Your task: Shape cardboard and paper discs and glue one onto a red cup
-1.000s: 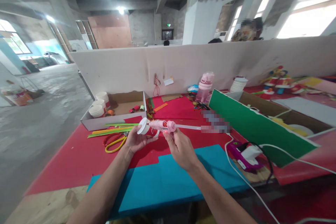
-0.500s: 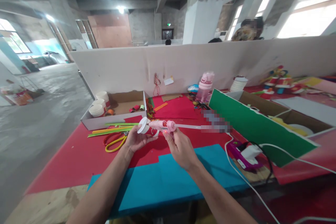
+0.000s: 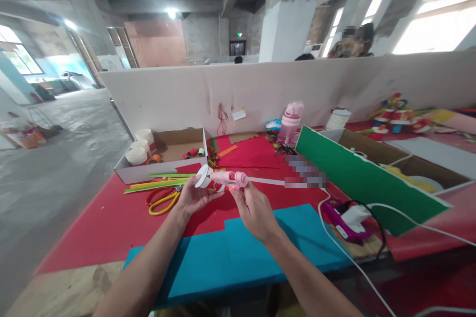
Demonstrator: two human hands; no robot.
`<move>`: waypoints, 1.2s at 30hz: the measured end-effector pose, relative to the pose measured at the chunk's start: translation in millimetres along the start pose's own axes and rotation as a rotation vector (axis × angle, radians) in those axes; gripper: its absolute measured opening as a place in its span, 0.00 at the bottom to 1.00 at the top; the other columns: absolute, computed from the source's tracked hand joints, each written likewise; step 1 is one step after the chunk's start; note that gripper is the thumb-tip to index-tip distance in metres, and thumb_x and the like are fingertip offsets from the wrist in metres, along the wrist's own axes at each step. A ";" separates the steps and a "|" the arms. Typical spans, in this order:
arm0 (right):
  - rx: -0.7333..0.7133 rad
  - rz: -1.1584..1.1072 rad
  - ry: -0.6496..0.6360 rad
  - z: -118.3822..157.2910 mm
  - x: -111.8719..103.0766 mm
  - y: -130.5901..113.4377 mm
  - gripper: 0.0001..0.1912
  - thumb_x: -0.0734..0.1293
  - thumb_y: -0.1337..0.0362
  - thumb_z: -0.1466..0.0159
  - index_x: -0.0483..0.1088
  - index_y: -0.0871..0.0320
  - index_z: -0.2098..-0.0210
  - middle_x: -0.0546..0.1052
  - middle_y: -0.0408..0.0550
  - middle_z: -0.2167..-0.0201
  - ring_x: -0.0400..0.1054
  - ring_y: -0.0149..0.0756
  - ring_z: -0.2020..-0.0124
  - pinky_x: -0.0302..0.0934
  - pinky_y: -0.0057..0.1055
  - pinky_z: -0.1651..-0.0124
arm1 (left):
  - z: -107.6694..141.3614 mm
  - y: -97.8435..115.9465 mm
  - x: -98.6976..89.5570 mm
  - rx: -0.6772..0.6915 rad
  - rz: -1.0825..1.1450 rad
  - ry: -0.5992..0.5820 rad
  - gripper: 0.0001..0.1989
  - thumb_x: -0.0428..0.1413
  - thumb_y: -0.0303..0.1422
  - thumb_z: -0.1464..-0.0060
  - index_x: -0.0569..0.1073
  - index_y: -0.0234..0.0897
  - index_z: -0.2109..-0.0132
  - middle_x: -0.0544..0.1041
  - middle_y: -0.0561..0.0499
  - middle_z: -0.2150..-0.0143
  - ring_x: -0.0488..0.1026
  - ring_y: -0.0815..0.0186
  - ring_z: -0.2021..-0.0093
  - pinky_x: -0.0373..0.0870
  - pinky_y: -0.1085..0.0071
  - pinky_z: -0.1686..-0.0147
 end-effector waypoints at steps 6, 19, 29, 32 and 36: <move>0.007 -0.006 0.014 2.0 2.4 0.4 0.17 0.53 0.57 0.30 0.65 0.61 0.53 0.77 0.57 0.61 0.73 0.44 0.61 0.65 0.31 0.65 | -0.4 -0.2 2.6 -0.003 0.002 -0.023 0.14 0.53 0.32 0.47 0.72 0.33 0.54 0.80 0.44 0.61 0.76 0.51 0.58 0.59 0.44 0.44; -0.040 0.067 0.063 5.6 5.7 -2.6 0.19 0.53 0.57 0.30 0.65 0.64 0.53 0.78 0.58 0.61 0.74 0.45 0.61 0.66 0.32 0.66 | -0.8 -1.6 4.0 0.002 0.018 0.048 0.13 0.54 0.32 0.49 0.72 0.32 0.56 0.80 0.44 0.62 0.76 0.52 0.58 0.67 0.51 0.50; -0.088 0.065 0.084 7.9 12.4 -2.8 0.16 0.55 0.59 0.31 0.64 0.63 0.51 0.77 0.58 0.60 0.73 0.46 0.59 0.67 0.35 0.63 | 0.2 -2.4 1.4 0.002 0.020 0.114 0.12 0.54 0.32 0.51 0.73 0.33 0.58 0.80 0.44 0.64 0.76 0.55 0.61 0.70 0.53 0.53; -0.114 0.041 0.066 9.3 16.5 -2.1 0.14 0.55 0.60 0.31 0.64 0.61 0.53 0.76 0.57 0.60 0.73 0.45 0.59 0.67 0.35 0.61 | -0.7 -3.5 -1.1 -0.006 0.038 0.113 0.11 0.54 0.32 0.50 0.72 0.33 0.59 0.80 0.44 0.63 0.76 0.56 0.60 0.71 0.55 0.54; -0.141 -0.003 0.039 13.5 20.1 -1.7 0.11 0.57 0.61 0.32 0.63 0.59 0.53 0.74 0.55 0.58 0.70 0.42 0.57 0.66 0.34 0.57 | -0.3 -2.2 -4.1 0.005 0.045 0.111 0.09 0.54 0.33 0.49 0.73 0.32 0.61 0.79 0.44 0.65 0.76 0.57 0.61 0.70 0.56 0.53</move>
Point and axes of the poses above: each hand's wrist, its own z-axis away from the middle knuckle, its own x-axis out of the palm, y = z × x, the point moved 7 cm from there along -z, towards the middle knuckle
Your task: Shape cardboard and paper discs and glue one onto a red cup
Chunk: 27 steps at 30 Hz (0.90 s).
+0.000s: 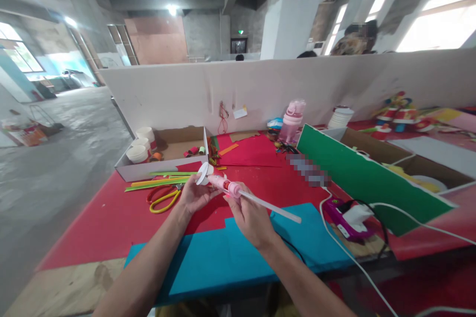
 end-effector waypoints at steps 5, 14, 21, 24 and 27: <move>0.004 -0.063 -0.005 3.6 -2.1 -1.5 0.10 0.58 0.63 0.32 0.62 0.58 0.53 0.73 0.52 0.58 0.69 0.41 0.57 0.65 0.34 0.57 | 1.1 2.8 -2.0 0.001 0.031 -0.045 0.09 0.54 0.34 0.47 0.74 0.33 0.62 0.79 0.45 0.64 0.75 0.57 0.60 0.69 0.55 0.54; 0.056 -0.145 -0.010 4.1 -12.2 -4.3 0.09 0.58 0.62 0.32 0.65 0.58 0.56 0.75 0.53 0.62 0.70 0.40 0.60 0.65 0.33 0.59 | 2.5 12.4 5.3 0.095 -0.080 -0.107 0.10 0.57 0.31 0.51 0.74 0.35 0.59 0.79 0.48 0.64 0.75 0.62 0.60 0.68 0.64 0.54; 0.117 -0.233 -0.020 5.0 -23.9 -1.8 0.13 0.57 0.60 0.32 0.66 0.58 0.53 0.76 0.53 0.60 0.72 0.39 0.60 0.66 0.31 0.60 | 9.2 17.2 5.5 0.087 -0.214 -0.176 0.29 0.58 0.30 0.54 0.66 0.39 0.43 0.77 0.47 0.57 0.73 0.56 0.52 0.62 0.53 0.45; 0.143 -0.250 -0.035 5.4 -27.5 -0.6 0.15 0.58 0.59 0.32 0.66 0.59 0.51 0.76 0.54 0.59 0.71 0.40 0.60 0.66 0.31 0.60 | 10.2 15.3 5.7 0.071 -0.258 -0.203 0.30 0.59 0.30 0.56 0.66 0.38 0.43 0.77 0.45 0.54 0.71 0.53 0.48 0.58 0.50 0.42; 0.155 -0.286 -0.037 4.8 -31.0 -2.0 0.15 0.57 0.58 0.32 0.67 0.59 0.52 0.76 0.53 0.60 0.71 0.38 0.61 0.65 0.29 0.61 | 10.3 14.2 6.3 0.053 -0.236 -0.195 0.24 0.58 0.36 0.55 0.71 0.35 0.49 0.79 0.43 0.57 0.72 0.49 0.49 0.59 0.47 0.43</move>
Point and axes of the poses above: each hand's wrist, its own z-axis away from the middle knuckle, its own x-axis out of the palm, y = z × x, the point moved 7 cm from there along -z, towards the middle knuckle
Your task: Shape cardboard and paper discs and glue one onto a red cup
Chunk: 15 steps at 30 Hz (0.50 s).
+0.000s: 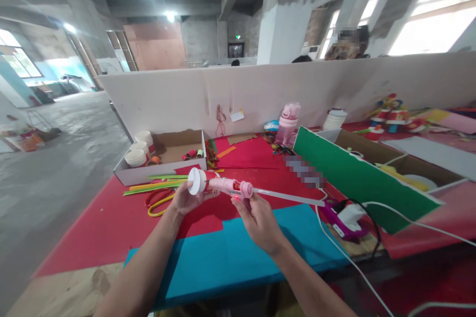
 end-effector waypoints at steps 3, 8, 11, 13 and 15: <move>0.016 -0.017 0.006 -1.0 -1.9 -2.4 0.14 0.57 0.57 0.31 0.68 0.59 0.56 0.76 0.50 0.66 0.72 0.37 0.64 0.65 0.27 0.65 | 1.2 0.6 -0.3 -0.024 0.019 0.014 0.21 0.57 0.40 0.54 0.74 0.33 0.53 0.79 0.41 0.59 0.73 0.48 0.52 0.64 0.47 0.47; 0.027 0.017 0.028 -6.0 -2.8 -5.8 0.15 0.55 0.56 0.31 0.68 0.58 0.61 0.73 0.46 0.75 0.70 0.36 0.71 0.62 0.27 0.71 | 4.3 6.3 -5.7 0.019 0.013 0.020 0.24 0.58 0.40 0.56 0.73 0.34 0.52 0.79 0.41 0.56 0.74 0.47 0.52 0.68 0.49 0.51; 0.017 0.014 0.016 -10.7 -0.9 -9.6 0.16 0.55 0.55 0.31 0.67 0.59 0.59 0.72 0.45 0.76 0.69 0.35 0.74 0.58 0.26 0.74 | 5.0 5.2 -9.6 0.017 0.006 0.011 0.23 0.59 0.40 0.56 0.73 0.34 0.53 0.79 0.41 0.58 0.73 0.46 0.51 0.66 0.48 0.50; 0.016 -0.001 -0.005 -13.8 1.2 -11.8 0.15 0.55 0.56 0.31 0.67 0.59 0.58 0.72 0.46 0.75 0.68 0.34 0.74 0.57 0.25 0.75 | 4.9 4.0 -11.2 0.012 -0.008 0.007 0.23 0.59 0.40 0.56 0.74 0.34 0.53 0.79 0.40 0.59 0.73 0.46 0.51 0.66 0.48 0.49; 0.016 0.002 -0.016 -16.4 2.9 -13.1 0.15 0.54 0.56 0.31 0.67 0.59 0.58 0.72 0.46 0.74 0.68 0.33 0.73 0.56 0.25 0.74 | 4.3 2.8 -11.3 0.005 -0.018 0.004 0.24 0.59 0.40 0.57 0.73 0.34 0.52 0.79 0.41 0.60 0.73 0.47 0.51 0.65 0.47 0.49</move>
Point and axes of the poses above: each hand's wrist, its own z-axis away from the middle knuckle, its own x-axis out of the palm, y = z × x, the point moved 7 cm from there along -z, towards the middle knuckle
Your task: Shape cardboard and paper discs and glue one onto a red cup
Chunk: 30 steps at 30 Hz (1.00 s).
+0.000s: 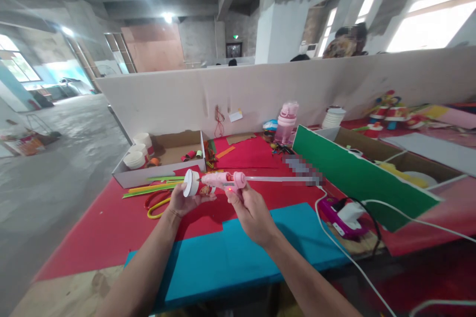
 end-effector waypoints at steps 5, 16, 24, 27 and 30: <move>-0.009 0.055 0.027 -4.0 2.1 0.6 0.14 0.55 0.57 0.31 0.67 0.59 0.60 0.73 0.46 0.74 0.68 0.34 0.72 0.55 0.26 0.73 | -1.5 -1.4 5.0 -0.013 -0.007 -0.021 0.25 0.59 0.41 0.57 0.72 0.33 0.51 0.79 0.41 0.62 0.74 0.47 0.52 0.64 0.46 0.48; -0.020 0.069 0.037 -5.2 4.9 1.3 0.14 0.55 0.57 0.31 0.66 0.58 0.55 0.75 0.49 0.68 0.71 0.36 0.68 0.59 0.27 0.70 | -1.1 -3.9 5.6 -0.026 0.037 -0.002 0.23 0.58 0.38 0.56 0.71 0.35 0.51 0.79 0.43 0.61 0.73 0.47 0.52 0.63 0.43 0.48; -0.019 0.077 0.016 -4.6 5.9 3.8 0.15 0.55 0.57 0.31 0.65 0.59 0.53 0.75 0.50 0.68 0.71 0.37 0.68 0.59 0.27 0.70 | -1.9 -2.9 5.8 -0.010 0.072 0.031 0.20 0.58 0.36 0.57 0.71 0.36 0.54 0.79 0.44 0.62 0.73 0.48 0.52 0.63 0.43 0.47; -0.019 0.087 0.011 -3.3 6.1 3.4 0.15 0.55 0.57 0.31 0.66 0.59 0.53 0.75 0.50 0.68 0.71 0.37 0.68 0.60 0.27 0.70 | -2.1 -2.8 4.9 -0.005 0.067 0.040 0.20 0.58 0.36 0.57 0.72 0.35 0.54 0.79 0.44 0.62 0.73 0.48 0.52 0.62 0.43 0.47; -0.026 0.099 0.021 -2.1 6.0 2.4 0.16 0.55 0.57 0.31 0.66 0.59 0.52 0.76 0.50 0.69 0.71 0.38 0.68 0.59 0.27 0.71 | -2.2 -3.0 4.4 -0.005 0.063 0.043 0.19 0.58 0.36 0.56 0.73 0.35 0.55 0.79 0.44 0.63 0.73 0.48 0.51 0.61 0.43 0.46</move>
Point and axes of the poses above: each hand's wrist, its own z-axis away from the middle knuckle, its own x-axis out of the palm, y = z × x, the point moved 7 cm from there along -z, towards the middle knuckle
